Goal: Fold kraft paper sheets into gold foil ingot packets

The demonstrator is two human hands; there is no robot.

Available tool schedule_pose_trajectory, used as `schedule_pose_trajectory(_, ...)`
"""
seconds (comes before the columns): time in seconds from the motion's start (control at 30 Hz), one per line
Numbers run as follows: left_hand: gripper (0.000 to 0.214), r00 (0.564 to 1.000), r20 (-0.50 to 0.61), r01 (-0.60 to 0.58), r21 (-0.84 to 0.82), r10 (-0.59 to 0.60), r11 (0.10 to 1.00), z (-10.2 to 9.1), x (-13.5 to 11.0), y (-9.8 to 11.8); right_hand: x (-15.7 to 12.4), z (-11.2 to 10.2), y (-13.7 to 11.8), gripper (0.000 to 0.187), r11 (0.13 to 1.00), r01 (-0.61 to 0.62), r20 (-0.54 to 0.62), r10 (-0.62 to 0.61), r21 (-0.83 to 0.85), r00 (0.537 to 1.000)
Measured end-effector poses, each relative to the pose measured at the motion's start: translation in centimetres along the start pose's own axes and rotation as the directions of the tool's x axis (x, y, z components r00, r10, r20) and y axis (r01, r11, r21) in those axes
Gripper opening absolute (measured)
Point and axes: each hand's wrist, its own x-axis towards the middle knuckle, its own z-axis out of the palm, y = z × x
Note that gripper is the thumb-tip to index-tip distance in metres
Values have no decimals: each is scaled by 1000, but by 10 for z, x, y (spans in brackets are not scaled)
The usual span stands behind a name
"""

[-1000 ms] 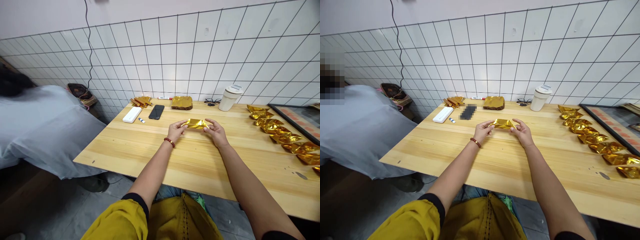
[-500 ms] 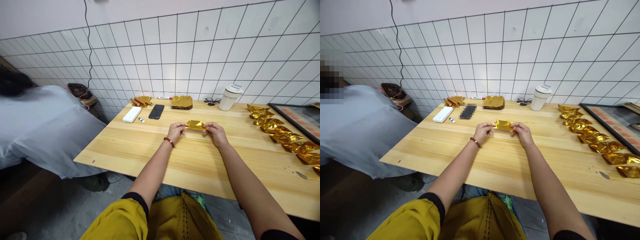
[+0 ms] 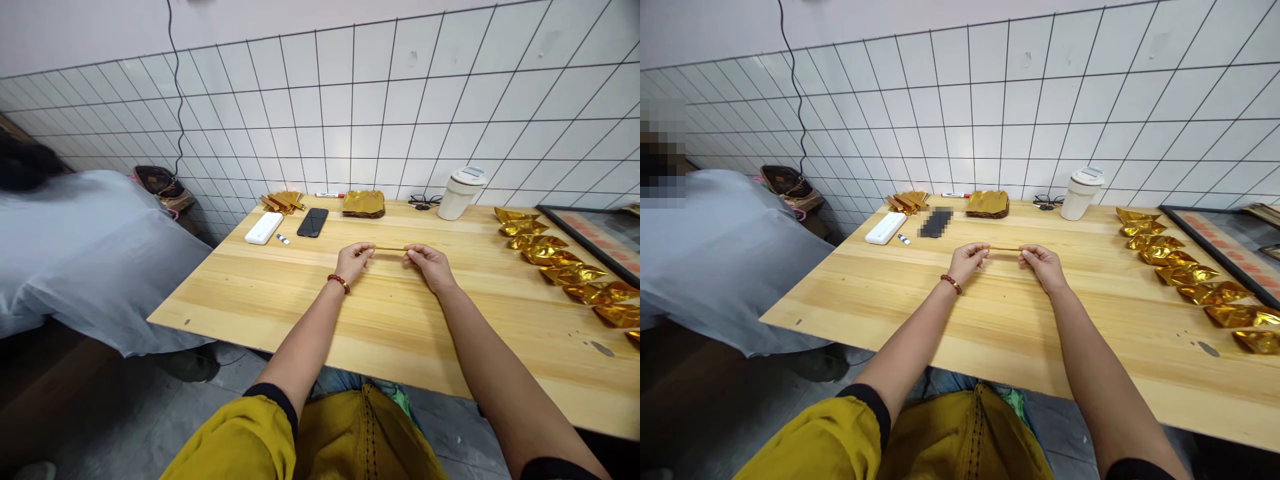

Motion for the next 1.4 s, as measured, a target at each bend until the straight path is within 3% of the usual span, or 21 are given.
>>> schedule_pose_trajectory(0.1, 10, 996, -9, -88, 71, 88, 994, -1, 0, -1, 2, 0, 3, 41, 999, 19, -50, -21, -44, 999)
schedule_pose_trajectory(0.23, 5, 976, -112, -161, 213, 188, 964, -3, 3, 0, 2, 0, 5, 38, 997, 17, -73, -22, -80, 997)
schedule_pose_trajectory(0.3, 6, 979, -137, -126, 170, 150, 977, -3, 4, 1, 1, 0, 4, 38, 996, 8, -69, -15, -94, 997)
schedule_pose_trajectory(0.4, 8, 997, -61, 35, -48, -38, 998, -1, 1, 4, 0, 1, 3, 41, 995, -15, -43, 11, -94, 999)
schedule_pose_trajectory(0.5, 16, 985, 25, 172, -250, -171, 953, 1, -3, 8, -2, 2, -1, 43, 996, -33, -4, 33, -83, 999)
schedule_pose_trajectory(0.67, 16, 963, 11, 249, -417, -269, 874, 4, -6, 14, -7, 4, -7, 44, 997, -62, 65, 65, -43, 996)
schedule_pose_trajectory(0.97, 19, 980, 5, 171, -515, -197, 840, 11, -8, 11, -5, 6, -4, 42, 997, 22, 26, -20, -75, 999)
schedule_pose_trajectory(1.13, 22, 977, -4, 184, -495, -214, 849, 10, -7, 10, -6, 6, -5, 40, 998, 29, 35, -28, -47, 999)
schedule_pose_trajectory(1.3, 29, 973, -89, 159, -404, -212, 901, 6, -5, 8, -7, 7, -7, 38, 999, -2, 37, 3, -37, 999)
schedule_pose_trajectory(1.4, 43, 983, 5, 171, -397, -184, 902, 4, -6, 8, -7, 6, -7, 38, 1000, -19, 27, 19, 2, 999)
